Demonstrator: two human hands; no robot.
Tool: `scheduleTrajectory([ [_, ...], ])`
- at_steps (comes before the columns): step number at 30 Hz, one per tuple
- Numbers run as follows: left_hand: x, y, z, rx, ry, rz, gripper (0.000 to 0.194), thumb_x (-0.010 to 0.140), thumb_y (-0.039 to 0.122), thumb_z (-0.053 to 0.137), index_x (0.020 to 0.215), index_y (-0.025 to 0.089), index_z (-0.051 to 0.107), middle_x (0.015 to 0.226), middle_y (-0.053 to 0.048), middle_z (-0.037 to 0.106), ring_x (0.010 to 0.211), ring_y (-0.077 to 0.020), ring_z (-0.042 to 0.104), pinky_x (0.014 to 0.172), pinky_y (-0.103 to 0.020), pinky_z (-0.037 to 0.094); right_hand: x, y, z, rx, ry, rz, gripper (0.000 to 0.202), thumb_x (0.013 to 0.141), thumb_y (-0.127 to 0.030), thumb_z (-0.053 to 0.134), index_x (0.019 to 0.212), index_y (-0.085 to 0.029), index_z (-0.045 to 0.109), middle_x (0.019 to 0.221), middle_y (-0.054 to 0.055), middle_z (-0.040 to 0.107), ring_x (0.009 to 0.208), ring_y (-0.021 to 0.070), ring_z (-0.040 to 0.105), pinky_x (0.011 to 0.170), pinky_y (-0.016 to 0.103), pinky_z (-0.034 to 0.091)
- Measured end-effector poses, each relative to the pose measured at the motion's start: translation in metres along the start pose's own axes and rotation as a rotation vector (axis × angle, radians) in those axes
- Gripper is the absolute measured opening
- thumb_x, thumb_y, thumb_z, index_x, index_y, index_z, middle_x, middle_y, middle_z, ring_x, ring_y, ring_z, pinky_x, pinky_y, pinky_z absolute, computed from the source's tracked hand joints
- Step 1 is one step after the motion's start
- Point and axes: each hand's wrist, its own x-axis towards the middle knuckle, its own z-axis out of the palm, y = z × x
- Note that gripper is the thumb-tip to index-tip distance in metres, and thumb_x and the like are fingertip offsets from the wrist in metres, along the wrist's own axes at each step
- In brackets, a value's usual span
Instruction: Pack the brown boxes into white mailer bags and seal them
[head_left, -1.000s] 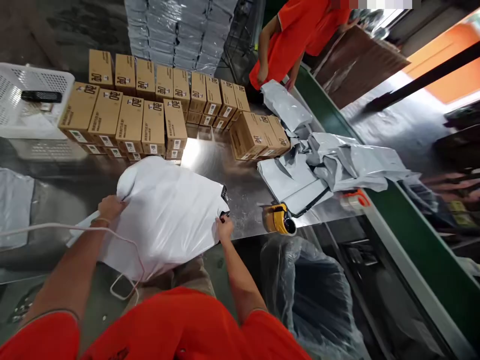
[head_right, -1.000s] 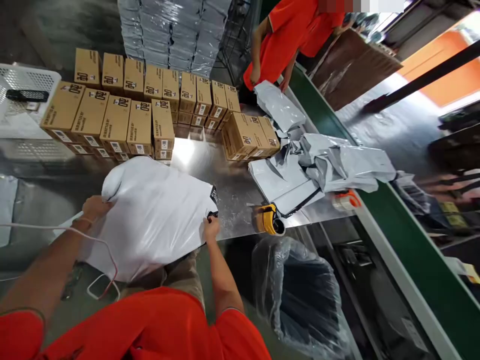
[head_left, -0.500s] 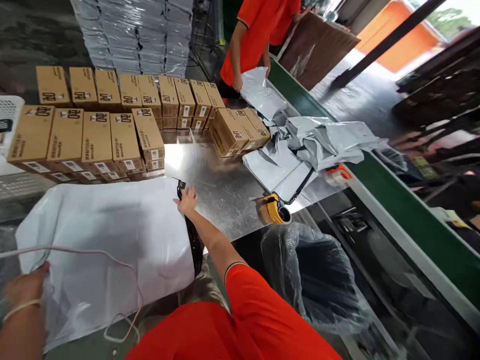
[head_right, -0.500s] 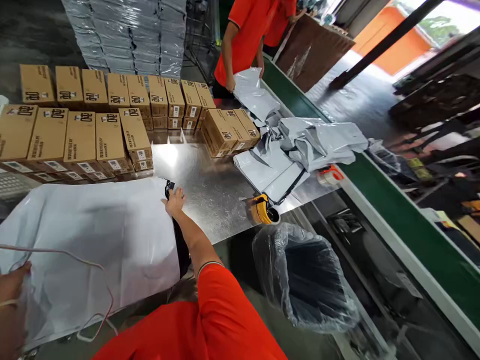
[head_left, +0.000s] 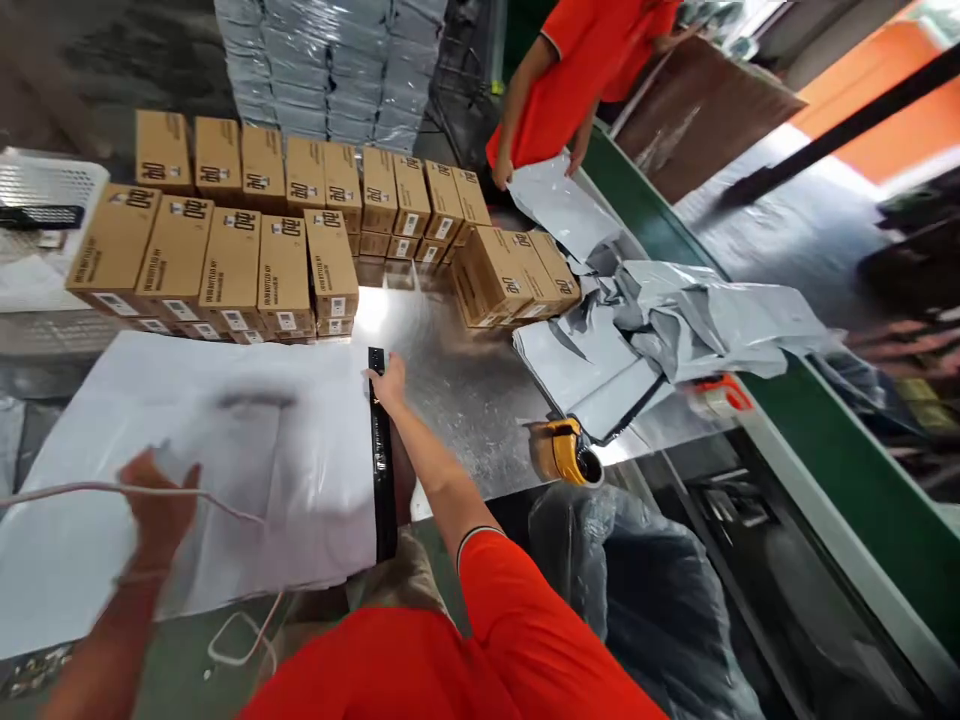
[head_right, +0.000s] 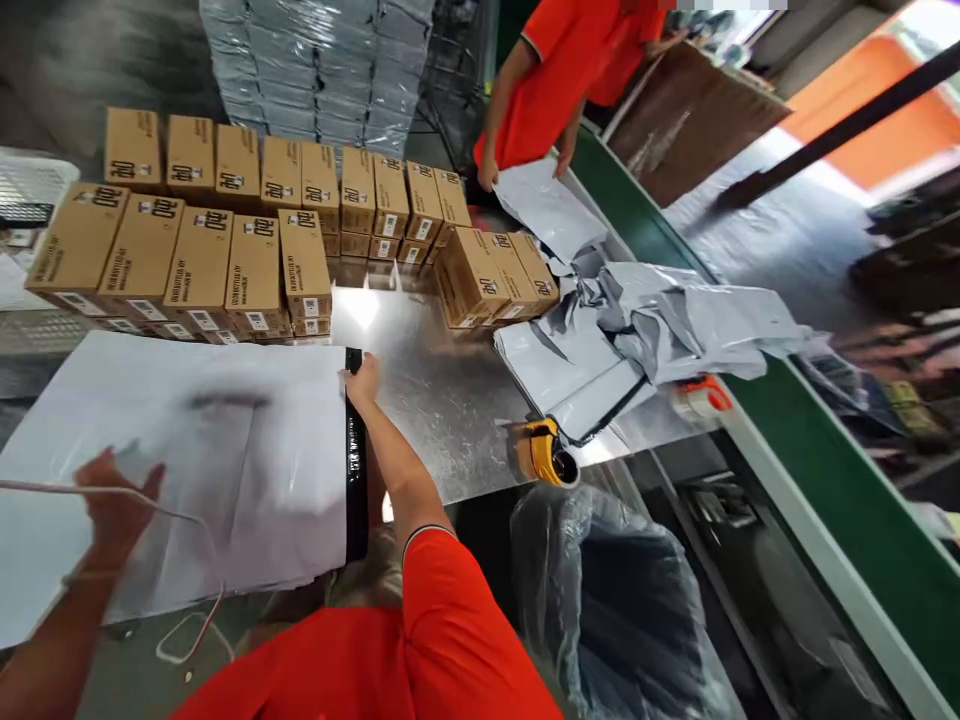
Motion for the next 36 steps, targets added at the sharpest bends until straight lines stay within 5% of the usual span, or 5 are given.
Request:
scheduleTrajectory([
  [9, -0.139, 0.093, 0.124, -0.229, -0.236, -0.039, 0.07, 0.089, 0.044, 0.06, 0.154, 0.019, 0.056, 0.137, -0.023, 0.067, 0.133, -0.0461, 0.067, 0.113, -0.071, 0.057, 0.078, -0.103, 0.054, 0.304, -0.076, -0.114, 0.134, 0.09, -0.058, 0.091, 0.18, 0.001, 0.011, 0.18, 0.038, 0.03, 0.172, 0.0437, 0.029, 0.136, 0.057, 0.037],
  [16, -0.166, 0.118, 0.124, -0.16, -0.133, -0.103, 0.065, 0.094, 0.04, 0.062, 0.155, 0.018, 0.058, 0.135, -0.022, 0.069, 0.131, -0.044, 0.068, 0.112, -0.066, 0.06, 0.095, -0.112, 0.06, 0.253, -0.084, -0.03, 0.123, 0.095, -0.039, 0.09, 0.178, 0.005, 0.01, 0.178, 0.04, 0.032, 0.167, 0.044, 0.038, 0.135, 0.056, 0.037],
  [22, -0.161, 0.14, 0.119, 0.021, -0.036, -0.192, 0.066, 0.096, 0.047, 0.062, 0.155, 0.018, 0.062, 0.136, -0.023, 0.067, 0.13, -0.0456, 0.065, 0.111, -0.065, 0.057, 0.143, -0.056, 0.008, 0.29, -0.094, -0.003, 0.123, 0.094, -0.034, 0.085, 0.183, -0.005, 0.004, 0.176, 0.03, 0.045, 0.151, 0.0388, 0.061, 0.129, 0.048, 0.046],
  [26, -0.155, 0.154, 0.126, -0.019, -0.021, -0.175, 0.069, 0.096, 0.046, 0.059, 0.157, 0.016, 0.059, 0.13, -0.022, 0.068, 0.127, -0.0437, 0.066, 0.113, -0.063, 0.056, 0.162, -0.027, -0.015, 0.311, -0.085, -0.009, 0.135, 0.088, -0.036, 0.09, 0.18, 0.004, 0.001, 0.18, 0.04, 0.03, 0.167, 0.0419, 0.041, 0.133, 0.051, 0.041],
  [36, -0.179, 0.197, 0.15, -0.132, 0.018, -0.146, 0.063, 0.098, 0.049, 0.059, 0.154, 0.02, 0.061, 0.135, -0.021, 0.07, 0.126, -0.0423, 0.069, 0.113, -0.064, 0.059, 0.154, -0.067, 0.03, 0.376, -0.098, -0.078, 0.137, 0.078, -0.032, 0.096, 0.178, 0.007, 0.01, 0.179, 0.041, 0.028, 0.17, 0.0477, 0.028, 0.137, 0.057, 0.034],
])
